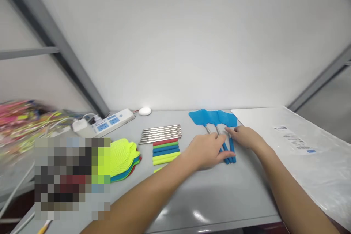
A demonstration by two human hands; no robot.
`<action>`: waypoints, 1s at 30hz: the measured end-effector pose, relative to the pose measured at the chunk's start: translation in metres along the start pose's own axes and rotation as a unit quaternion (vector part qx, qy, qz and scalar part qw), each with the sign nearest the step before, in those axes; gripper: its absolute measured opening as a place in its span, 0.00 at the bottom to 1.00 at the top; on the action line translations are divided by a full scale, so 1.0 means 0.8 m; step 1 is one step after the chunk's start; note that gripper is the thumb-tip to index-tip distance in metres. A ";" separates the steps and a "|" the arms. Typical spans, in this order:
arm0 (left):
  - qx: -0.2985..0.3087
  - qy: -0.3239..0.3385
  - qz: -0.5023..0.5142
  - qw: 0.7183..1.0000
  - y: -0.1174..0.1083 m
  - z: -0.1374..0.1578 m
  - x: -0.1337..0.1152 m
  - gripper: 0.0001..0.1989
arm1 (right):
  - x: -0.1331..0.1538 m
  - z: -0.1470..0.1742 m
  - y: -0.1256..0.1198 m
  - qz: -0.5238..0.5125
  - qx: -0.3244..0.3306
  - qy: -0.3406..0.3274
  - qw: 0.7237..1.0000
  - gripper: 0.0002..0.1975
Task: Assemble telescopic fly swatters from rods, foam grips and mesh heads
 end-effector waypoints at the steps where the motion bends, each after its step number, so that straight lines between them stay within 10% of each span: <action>1: -0.001 0.004 -0.004 1.000 -0.011 -0.007 0.006 0.28 | 0.001 0.000 -0.001 0.007 -0.012 0.004 1.000 0.30; 9: -0.023 -0.010 -0.029 0.999 -0.094 -0.019 0.051 0.20 | 0.011 0.011 -0.008 0.016 -0.094 0.015 0.995 0.26; 20: -0.050 -0.008 -0.184 0.982 -0.064 0.194 0.047 0.13 | 0.069 0.050 0.025 -0.112 -0.107 -0.228 0.961 0.22; 30: -0.116 -0.006 -0.181 0.977 -0.045 0.230 0.059 0.16 | 0.199 0.046 0.002 -0.019 -0.056 -0.444 0.894 0.16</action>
Point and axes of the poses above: each hand's wrist, its own z-axis away from the middle knuckle, its own y-axis out of the palm, x = y × z, the point moved 1 cm from there along -z, towards the middle knuckle, and after that the axes turned 6 degrees about -x, right-handed, at the moved point
